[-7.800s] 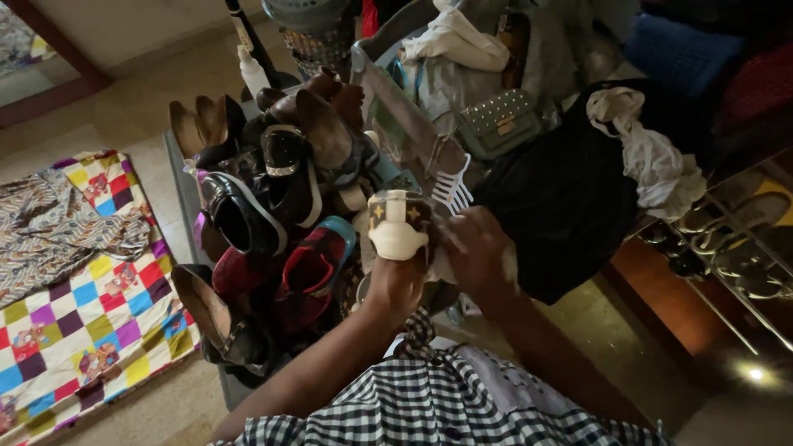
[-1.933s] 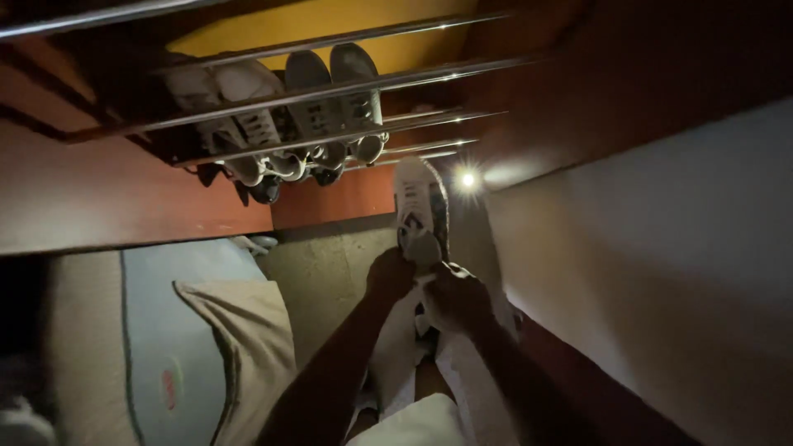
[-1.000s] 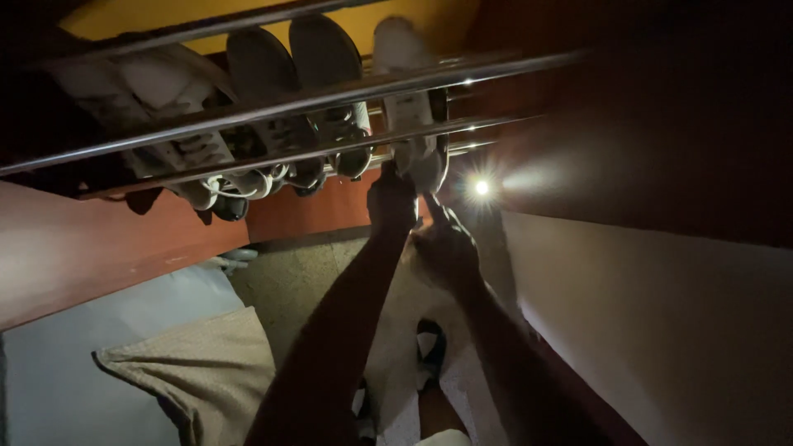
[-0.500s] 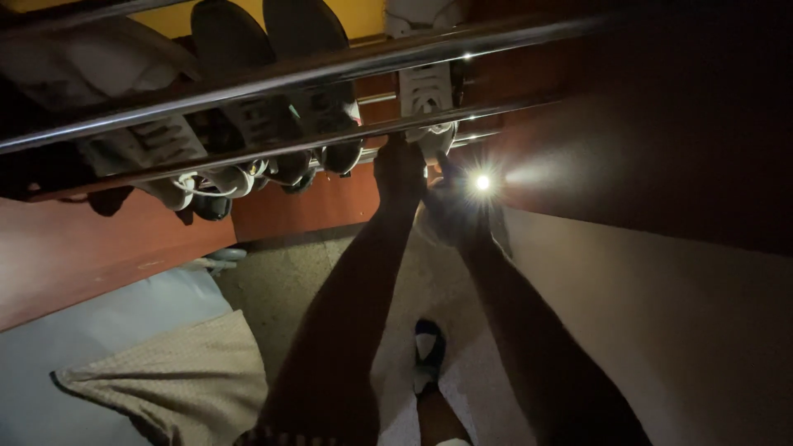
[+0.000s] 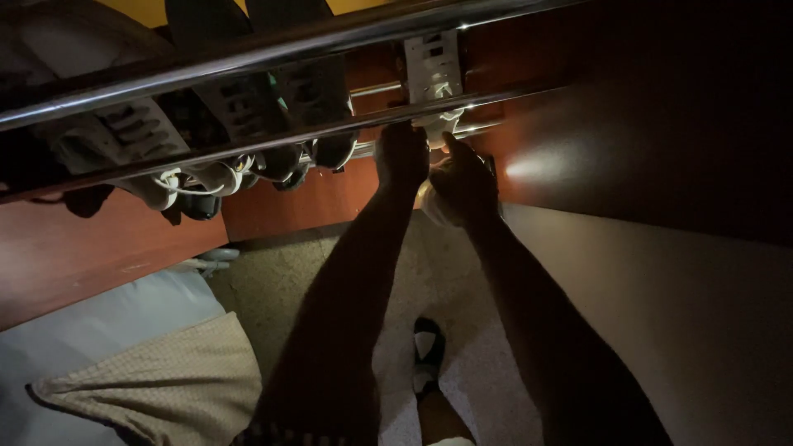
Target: The person wipes a white sneaker with a cloth, then places it on a shoe rack. They repeat the wiping and placement with a second sneaker. The actions are performed one at a time, focusing on the upper and sides of each shoe.
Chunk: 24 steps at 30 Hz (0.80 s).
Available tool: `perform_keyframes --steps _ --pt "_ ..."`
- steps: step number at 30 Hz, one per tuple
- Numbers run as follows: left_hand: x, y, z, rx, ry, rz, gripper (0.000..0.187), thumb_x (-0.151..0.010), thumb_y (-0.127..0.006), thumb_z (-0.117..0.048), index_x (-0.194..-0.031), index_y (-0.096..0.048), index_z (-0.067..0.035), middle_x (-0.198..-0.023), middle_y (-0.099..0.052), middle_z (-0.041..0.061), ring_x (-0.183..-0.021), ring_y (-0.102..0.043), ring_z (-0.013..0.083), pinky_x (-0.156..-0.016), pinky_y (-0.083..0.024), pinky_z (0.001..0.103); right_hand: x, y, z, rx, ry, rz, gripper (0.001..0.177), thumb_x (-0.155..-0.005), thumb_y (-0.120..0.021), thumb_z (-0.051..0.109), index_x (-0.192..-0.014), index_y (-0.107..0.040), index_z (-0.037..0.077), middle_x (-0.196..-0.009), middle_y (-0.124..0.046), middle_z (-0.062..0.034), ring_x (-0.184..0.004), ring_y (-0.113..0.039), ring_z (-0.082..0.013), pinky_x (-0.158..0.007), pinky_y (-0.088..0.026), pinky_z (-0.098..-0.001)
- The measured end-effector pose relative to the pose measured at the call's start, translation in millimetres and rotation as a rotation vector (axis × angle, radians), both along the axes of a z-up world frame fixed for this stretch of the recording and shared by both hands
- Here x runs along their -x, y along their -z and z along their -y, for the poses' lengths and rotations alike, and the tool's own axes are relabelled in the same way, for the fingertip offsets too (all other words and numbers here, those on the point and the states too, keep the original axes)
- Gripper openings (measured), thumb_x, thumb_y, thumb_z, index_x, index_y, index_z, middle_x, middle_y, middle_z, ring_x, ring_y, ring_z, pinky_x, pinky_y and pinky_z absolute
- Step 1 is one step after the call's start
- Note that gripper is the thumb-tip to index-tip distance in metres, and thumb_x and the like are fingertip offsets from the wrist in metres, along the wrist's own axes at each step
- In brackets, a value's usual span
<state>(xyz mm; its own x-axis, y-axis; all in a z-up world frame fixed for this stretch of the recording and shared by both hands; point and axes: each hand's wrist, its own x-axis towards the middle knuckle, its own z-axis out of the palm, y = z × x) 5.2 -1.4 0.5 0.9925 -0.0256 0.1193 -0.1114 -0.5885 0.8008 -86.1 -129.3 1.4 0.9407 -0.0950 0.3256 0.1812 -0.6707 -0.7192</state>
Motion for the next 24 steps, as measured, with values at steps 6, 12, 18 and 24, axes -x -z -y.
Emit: perform_keyframes --steps 6,12,18,24 --pt "-5.1 8.8 -2.6 -0.072 0.058 0.110 0.029 -0.095 -0.061 -0.026 -0.105 -0.067 0.000 -0.100 -0.069 0.025 -0.094 -0.067 0.0425 -0.082 -0.054 0.051 3.0 -30.6 -10.6 0.099 0.101 -0.112 0.069 -0.086 -0.081 0.025 -0.147 -0.054 0.008 -0.125 -0.071 -0.0105 -0.106 -0.070 -0.0235 -0.097 -0.053 -0.0385" --pt "-4.7 12.3 -2.2 -0.026 0.073 0.010 0.031 -0.096 -0.060 -0.029 -0.106 -0.065 0.000 -0.101 -0.071 0.022 -0.098 -0.068 0.0386 -0.087 -0.054 0.049 8.4 -21.6 -9.4 0.115 0.059 -0.037 0.072 -0.093 -0.078 0.035 -0.153 -0.047 0.010 -0.124 -0.071 -0.0085 -0.108 -0.071 -0.0223 -0.103 -0.051 -0.0406" --pt "1.1 11.3 -11.7 -0.082 0.114 0.029 0.047 -0.097 -0.064 -0.035 -0.124 -0.055 0.003 -0.104 -0.069 0.025 -0.100 -0.067 0.0408 -0.087 -0.054 0.051 24.6 -26.3 -14.8 0.102 0.076 -0.027 0.073 -0.088 -0.083 0.027 -0.151 -0.049 0.009 -0.124 -0.071 -0.0120 -0.105 -0.071 -0.0237 -0.093 -0.057 -0.0399" --pt "18.2 -17.1 -16.6 -0.010 0.077 -0.002 0.068 -0.094 -0.067 -0.036 -0.144 -0.041 0.002 -0.115 -0.068 0.025 -0.106 -0.067 0.0407 -0.089 -0.053 0.051 34.3 -19.9 -19.4 0.023 0.094 -0.085 0.075 -0.086 -0.082 0.023 -0.152 -0.049 0.011 -0.117 -0.068 -0.0149 -0.099 -0.068 -0.0249 -0.081 -0.058 -0.0369"
